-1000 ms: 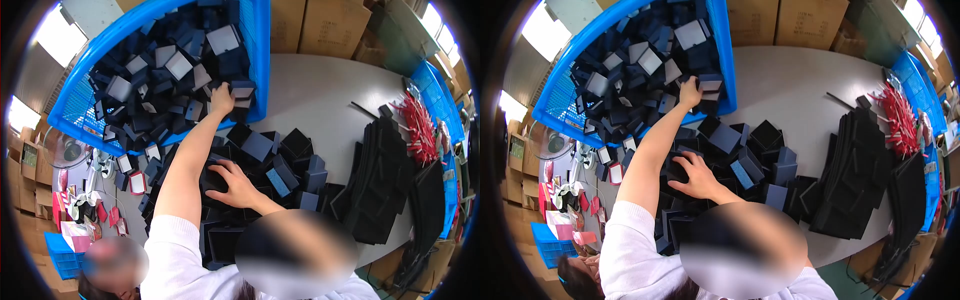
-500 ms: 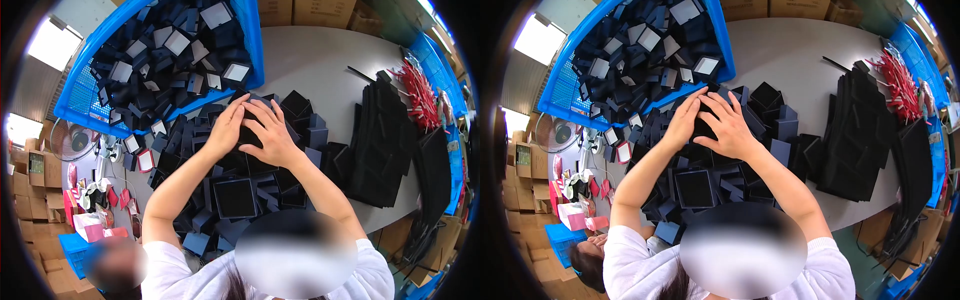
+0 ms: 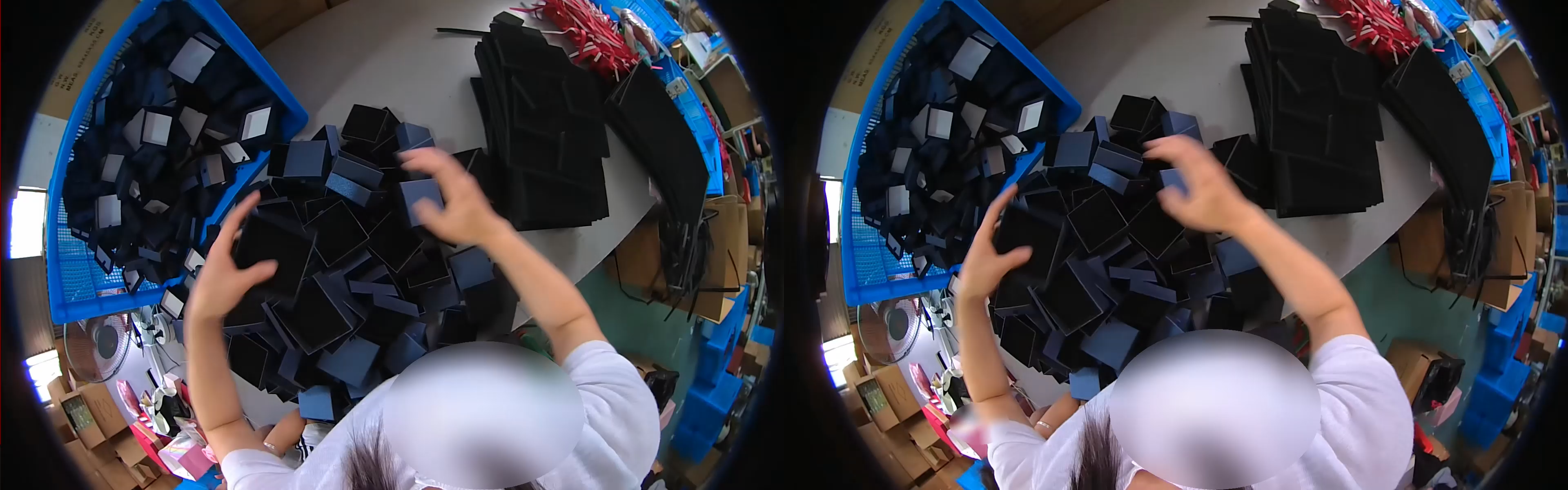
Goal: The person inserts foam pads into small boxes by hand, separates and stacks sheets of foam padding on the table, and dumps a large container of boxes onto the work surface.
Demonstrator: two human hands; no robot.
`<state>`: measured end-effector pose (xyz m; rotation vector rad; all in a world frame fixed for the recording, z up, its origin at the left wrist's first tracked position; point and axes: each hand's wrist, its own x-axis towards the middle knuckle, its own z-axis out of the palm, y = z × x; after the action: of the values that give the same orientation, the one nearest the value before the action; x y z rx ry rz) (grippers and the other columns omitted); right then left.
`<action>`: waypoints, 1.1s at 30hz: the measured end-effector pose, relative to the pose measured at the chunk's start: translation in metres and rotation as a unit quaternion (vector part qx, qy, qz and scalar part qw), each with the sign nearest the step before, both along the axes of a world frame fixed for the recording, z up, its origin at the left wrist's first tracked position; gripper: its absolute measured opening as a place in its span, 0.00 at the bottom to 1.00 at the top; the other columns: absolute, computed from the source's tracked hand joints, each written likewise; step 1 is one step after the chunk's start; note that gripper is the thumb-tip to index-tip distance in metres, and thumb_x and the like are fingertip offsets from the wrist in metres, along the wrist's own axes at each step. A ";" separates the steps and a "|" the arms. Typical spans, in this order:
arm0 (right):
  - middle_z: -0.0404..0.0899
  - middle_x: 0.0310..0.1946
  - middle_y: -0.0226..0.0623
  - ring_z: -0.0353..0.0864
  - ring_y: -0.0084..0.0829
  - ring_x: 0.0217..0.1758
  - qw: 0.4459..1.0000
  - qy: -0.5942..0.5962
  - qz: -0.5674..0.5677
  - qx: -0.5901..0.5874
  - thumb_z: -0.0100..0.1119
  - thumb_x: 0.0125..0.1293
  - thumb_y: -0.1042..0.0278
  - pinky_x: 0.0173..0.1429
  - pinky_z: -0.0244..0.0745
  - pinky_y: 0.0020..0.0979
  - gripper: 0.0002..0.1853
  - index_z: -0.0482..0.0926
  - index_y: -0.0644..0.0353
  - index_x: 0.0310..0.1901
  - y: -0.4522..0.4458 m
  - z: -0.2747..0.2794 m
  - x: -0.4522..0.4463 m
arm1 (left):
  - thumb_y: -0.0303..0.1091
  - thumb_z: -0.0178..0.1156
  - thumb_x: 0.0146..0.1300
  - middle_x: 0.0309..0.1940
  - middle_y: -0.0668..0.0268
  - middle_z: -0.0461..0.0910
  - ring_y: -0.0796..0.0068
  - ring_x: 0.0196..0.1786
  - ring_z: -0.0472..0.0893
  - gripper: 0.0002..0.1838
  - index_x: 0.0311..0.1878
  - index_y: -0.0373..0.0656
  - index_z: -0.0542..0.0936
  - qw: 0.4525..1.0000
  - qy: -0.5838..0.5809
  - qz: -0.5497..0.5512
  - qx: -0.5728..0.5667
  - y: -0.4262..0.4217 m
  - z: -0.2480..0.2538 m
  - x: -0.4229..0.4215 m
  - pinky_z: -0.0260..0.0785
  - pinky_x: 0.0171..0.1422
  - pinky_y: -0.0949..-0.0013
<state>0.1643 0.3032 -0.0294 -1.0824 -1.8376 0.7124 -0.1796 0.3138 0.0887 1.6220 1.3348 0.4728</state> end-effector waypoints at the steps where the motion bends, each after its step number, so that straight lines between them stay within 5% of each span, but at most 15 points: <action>1: 0.65 0.64 0.48 0.63 0.45 0.69 0.995 -0.044 -0.074 -0.048 0.62 0.51 0.76 0.72 0.59 0.39 0.31 0.66 0.61 0.59 0.005 -0.027 0.029 | 0.48 0.75 0.38 0.60 0.51 0.71 0.50 0.59 0.75 0.55 0.73 0.58 0.59 0.992 0.108 -0.070 -0.018 0.007 0.009 -0.025 0.65 0.65 0.44; 2: 0.66 0.60 0.52 0.63 0.50 0.67 0.980 -0.123 -0.148 -0.045 0.63 0.49 0.73 0.70 0.62 0.40 0.30 0.66 0.62 0.56 0.007 -0.052 0.053 | 0.62 0.73 0.29 0.60 0.49 0.70 0.43 0.62 0.71 0.61 0.73 0.63 0.59 0.995 0.088 -0.031 -0.046 0.017 0.013 -0.034 0.61 0.65 0.37; 5: 0.61 0.63 0.58 0.57 0.59 0.69 0.951 -0.259 -0.131 -0.106 0.69 0.45 0.68 0.70 0.59 0.46 0.35 0.62 0.60 0.56 0.011 -0.112 0.091 | 0.35 0.67 0.57 0.59 0.51 0.72 0.60 0.54 0.77 0.38 0.71 0.51 0.63 0.985 0.112 0.112 0.070 0.096 -0.027 -0.066 0.73 0.54 0.67; 6: 0.62 0.61 0.57 0.56 0.59 0.69 0.938 -0.292 -0.126 -0.141 0.70 0.45 0.66 0.70 0.58 0.49 0.36 0.61 0.58 0.56 0.011 -0.123 0.091 | 0.37 0.67 0.57 0.59 0.50 0.72 0.61 0.57 0.76 0.35 0.69 0.48 0.66 0.982 0.041 0.179 0.048 0.127 -0.048 -0.068 0.72 0.55 0.66; 9: 0.67 0.57 0.42 0.64 0.49 0.63 0.917 -0.325 -0.147 -0.179 0.71 0.42 0.65 0.64 0.62 0.48 0.33 0.66 0.52 0.52 0.017 -0.101 0.078 | 0.42 0.71 0.49 0.60 0.44 0.71 0.46 0.62 0.72 0.43 0.68 0.41 0.64 0.931 0.233 0.123 0.254 0.225 -0.152 -0.082 0.65 0.65 0.56; 12: 0.65 0.57 0.41 0.64 0.49 0.63 0.931 -0.294 -0.151 -0.153 0.71 0.41 0.70 0.65 0.63 0.46 0.37 0.64 0.55 0.55 0.014 -0.096 0.075 | 0.44 0.72 0.47 0.60 0.43 0.70 0.44 0.62 0.72 0.46 0.68 0.42 0.63 0.900 0.301 0.189 0.253 0.263 -0.201 -0.041 0.65 0.66 0.58; 14: 0.65 0.58 0.42 0.63 0.50 0.63 0.942 -0.266 -0.139 -0.152 0.71 0.42 0.71 0.66 0.63 0.45 0.38 0.63 0.57 0.57 0.013 -0.093 0.076 | 0.43 0.72 0.45 0.52 0.43 0.77 0.47 0.57 0.77 0.38 0.61 0.41 0.73 0.840 0.123 0.512 0.127 0.290 -0.239 -0.027 0.68 0.63 0.59; 17: 0.65 0.57 0.48 0.65 0.51 0.63 0.952 -0.190 -0.144 -0.192 0.68 0.43 0.76 0.67 0.63 0.42 0.37 0.61 0.61 0.58 0.010 -0.084 0.076 | 0.39 0.69 0.47 0.42 0.47 0.82 0.51 0.50 0.81 0.22 0.46 0.41 0.83 0.793 0.078 0.603 0.034 0.313 -0.283 -0.065 0.71 0.58 0.61; 19: 0.68 0.53 0.52 0.69 0.49 0.60 0.962 -0.083 -0.180 -0.190 0.65 0.44 0.80 0.66 0.64 0.39 0.36 0.60 0.64 0.58 0.009 -0.083 0.079 | 0.36 0.64 0.51 0.36 0.51 0.84 0.56 0.45 0.83 0.11 0.37 0.42 0.86 0.812 0.056 0.544 0.205 0.278 -0.246 -0.065 0.73 0.54 0.62; 21: 0.72 0.49 0.50 0.74 0.45 0.54 0.961 0.013 -0.211 -0.178 0.64 0.46 0.78 0.62 0.67 0.36 0.32 0.63 0.64 0.56 0.016 -0.056 0.064 | 0.30 0.58 0.55 0.38 0.54 0.84 0.60 0.43 0.83 0.12 0.41 0.44 0.86 0.851 0.037 0.489 0.189 0.229 -0.176 -0.041 0.73 0.50 0.64; 23: 0.73 0.49 0.49 0.74 0.44 0.53 0.976 -0.013 -0.209 -0.062 0.67 0.46 0.72 0.61 0.68 0.36 0.32 0.66 0.65 0.55 0.027 -0.032 0.039 | 0.26 0.51 0.59 0.40 0.61 0.83 0.65 0.42 0.81 0.16 0.46 0.43 0.84 0.924 -0.053 0.349 0.149 0.198 -0.143 -0.032 0.71 0.52 0.67; 25: 0.72 0.50 0.47 0.73 0.45 0.54 0.987 0.019 -0.156 -0.025 0.71 0.44 0.66 0.60 0.68 0.37 0.35 0.68 0.64 0.56 0.036 0.008 -0.004 | 0.26 0.47 0.61 0.39 0.55 0.83 0.63 0.42 0.81 0.17 0.48 0.42 0.82 0.948 0.032 0.254 0.191 0.151 -0.106 0.004 0.72 0.50 0.66; 29: 0.70 0.57 0.47 0.68 0.48 0.62 0.977 -0.115 -0.067 0.168 0.72 0.45 0.48 0.65 0.60 0.42 0.43 0.65 0.63 0.61 0.044 0.053 -0.076 | 0.31 0.44 0.64 0.46 0.51 0.78 0.59 0.50 0.79 0.19 0.57 0.39 0.73 0.969 -0.021 0.094 0.226 0.074 -0.088 0.071 0.70 0.54 0.65; 31: 0.68 0.60 0.47 0.65 0.46 0.65 0.961 -0.190 -0.070 0.187 0.66 0.50 0.39 0.66 0.58 0.43 0.45 0.64 0.64 0.62 0.041 0.059 -0.093 | 0.33 0.42 0.68 0.54 0.52 0.74 0.59 0.56 0.75 0.22 0.63 0.39 0.68 0.969 -0.192 0.153 0.010 0.053 -0.074 0.095 0.65 0.62 0.63; 33: 0.65 0.65 0.48 0.63 0.46 0.68 0.955 -0.215 -0.036 0.201 0.58 0.56 0.35 0.68 0.56 0.43 0.45 0.63 0.66 0.64 0.039 0.057 -0.092 | 0.35 0.44 0.70 0.55 0.53 0.73 0.61 0.56 0.74 0.21 0.64 0.41 0.67 0.940 0.004 0.048 0.337 0.036 -0.079 0.098 0.66 0.60 0.64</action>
<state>0.0724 0.3420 0.0271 -1.0759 -2.1712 0.0425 -0.0812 0.3500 0.0099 2.1059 1.3371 1.0714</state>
